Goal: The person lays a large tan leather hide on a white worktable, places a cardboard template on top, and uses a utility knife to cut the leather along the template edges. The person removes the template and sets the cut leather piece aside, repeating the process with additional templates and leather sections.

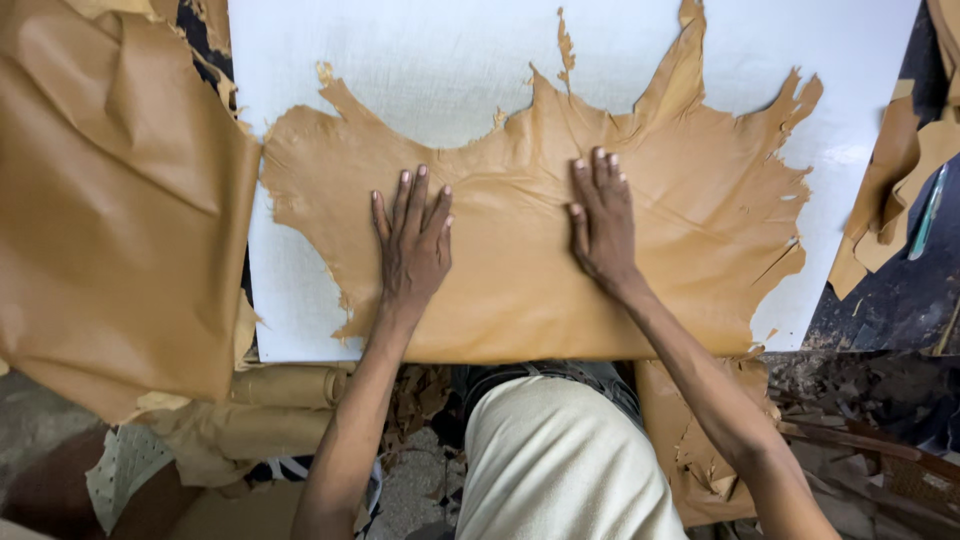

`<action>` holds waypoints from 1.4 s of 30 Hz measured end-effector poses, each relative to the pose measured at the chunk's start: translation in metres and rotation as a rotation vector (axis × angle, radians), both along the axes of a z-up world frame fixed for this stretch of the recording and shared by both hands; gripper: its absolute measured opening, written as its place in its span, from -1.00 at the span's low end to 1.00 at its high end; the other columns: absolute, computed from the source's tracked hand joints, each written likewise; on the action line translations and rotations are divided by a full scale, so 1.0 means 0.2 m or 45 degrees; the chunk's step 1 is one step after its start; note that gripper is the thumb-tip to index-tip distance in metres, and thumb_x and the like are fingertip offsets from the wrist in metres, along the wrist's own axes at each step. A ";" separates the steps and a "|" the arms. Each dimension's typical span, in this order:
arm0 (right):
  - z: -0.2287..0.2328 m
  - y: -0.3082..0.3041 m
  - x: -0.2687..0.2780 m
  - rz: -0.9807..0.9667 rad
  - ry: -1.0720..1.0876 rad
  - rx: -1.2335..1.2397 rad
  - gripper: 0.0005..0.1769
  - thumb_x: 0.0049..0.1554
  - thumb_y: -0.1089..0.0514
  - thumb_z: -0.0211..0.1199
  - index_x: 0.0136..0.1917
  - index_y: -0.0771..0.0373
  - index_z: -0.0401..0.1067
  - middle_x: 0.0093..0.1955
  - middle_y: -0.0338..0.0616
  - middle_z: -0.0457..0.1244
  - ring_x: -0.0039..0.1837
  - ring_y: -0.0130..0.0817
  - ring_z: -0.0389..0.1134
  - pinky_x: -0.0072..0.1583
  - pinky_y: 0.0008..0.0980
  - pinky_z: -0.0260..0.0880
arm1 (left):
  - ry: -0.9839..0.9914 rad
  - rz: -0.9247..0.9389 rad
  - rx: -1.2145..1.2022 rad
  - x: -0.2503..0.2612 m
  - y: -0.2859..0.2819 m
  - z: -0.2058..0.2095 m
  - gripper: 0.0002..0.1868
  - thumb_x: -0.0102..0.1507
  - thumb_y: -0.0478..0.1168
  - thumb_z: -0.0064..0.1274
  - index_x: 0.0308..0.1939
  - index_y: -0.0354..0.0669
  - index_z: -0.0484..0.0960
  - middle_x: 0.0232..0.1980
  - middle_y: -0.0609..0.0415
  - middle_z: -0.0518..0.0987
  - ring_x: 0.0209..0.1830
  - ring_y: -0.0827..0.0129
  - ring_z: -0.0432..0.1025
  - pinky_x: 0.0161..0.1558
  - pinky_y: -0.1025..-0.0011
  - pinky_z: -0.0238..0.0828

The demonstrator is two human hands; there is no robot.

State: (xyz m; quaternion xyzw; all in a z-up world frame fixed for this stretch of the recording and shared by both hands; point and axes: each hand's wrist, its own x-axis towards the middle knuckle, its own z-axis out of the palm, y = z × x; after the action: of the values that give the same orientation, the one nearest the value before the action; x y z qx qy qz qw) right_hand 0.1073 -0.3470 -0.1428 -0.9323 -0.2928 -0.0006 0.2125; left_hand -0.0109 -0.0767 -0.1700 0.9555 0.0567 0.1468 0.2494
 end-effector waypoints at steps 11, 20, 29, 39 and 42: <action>0.17 0.92 0.38 -0.181 0.739 1.127 -0.50 0.32 0.28 0.08 0.49 0.34 0.12 0.45 0.14 0.22 0.42 -0.06 0.35 0.40 -0.17 0.42 | 0.010 0.025 -0.153 0.05 0.06 0.05 -0.52 0.38 -0.09 -0.02 0.40 0.02 0.51 0.58 -0.08 0.22 0.61 0.03 0.06 0.51 -0.26 -0.20; 0.09 1.32 1.12 -0.525 1.031 2.046 -0.88 0.35 0.35 0.06 0.09 0.51 0.29 0.13 0.11 0.23 0.09 -0.16 0.36 0.25 -0.20 0.52 | 0.002 0.026 -0.228 0.04 0.11 0.03 -0.63 0.34 -0.14 0.02 0.22 -0.04 0.61 0.55 -0.05 0.30 0.58 0.09 0.13 0.47 -0.24 -0.12; 0.16 1.34 1.17 -0.566 1.035 1.523 -0.84 0.23 0.41 0.03 0.09 0.37 0.32 0.06 0.20 0.35 -0.02 -0.15 0.47 0.04 -0.23 0.64 | 0.075 0.043 -0.187 0.04 0.11 0.03 -0.47 0.35 -0.09 -0.01 0.43 0.05 0.48 0.59 -0.02 0.23 0.59 0.13 0.08 0.48 -0.17 -0.10; -0.06 1.35 1.41 -0.489 0.624 1.919 -0.69 0.17 0.34 0.25 -0.38 0.29 0.26 -0.40 -0.08 0.25 -0.31 -0.27 0.35 -0.17 -0.29 0.51 | 0.184 0.267 -0.218 0.06 0.08 0.03 -0.27 0.36 0.08 -0.08 0.59 0.06 0.17 0.65 -0.17 0.04 0.65 -0.03 -0.05 0.53 -0.17 -0.21; 0.00 1.30 1.46 -0.377 0.884 2.034 -0.55 0.25 0.05 0.16 -0.44 0.19 0.28 -0.49 -0.26 0.15 -0.35 -0.42 0.25 -0.16 -0.39 0.44 | 0.226 0.264 -0.289 0.05 0.07 0.03 -0.24 0.37 0.09 -0.09 0.62 -0.02 0.14 0.67 -0.14 0.04 0.67 -0.01 -0.06 0.56 -0.18 -0.22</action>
State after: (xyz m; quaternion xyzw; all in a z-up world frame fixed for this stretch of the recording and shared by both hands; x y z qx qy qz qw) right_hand 0.4000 -0.0872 -0.1425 -0.4810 -0.0002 0.0507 0.8753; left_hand -0.0004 -0.0630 -0.1638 0.9195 0.1930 0.0795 0.3332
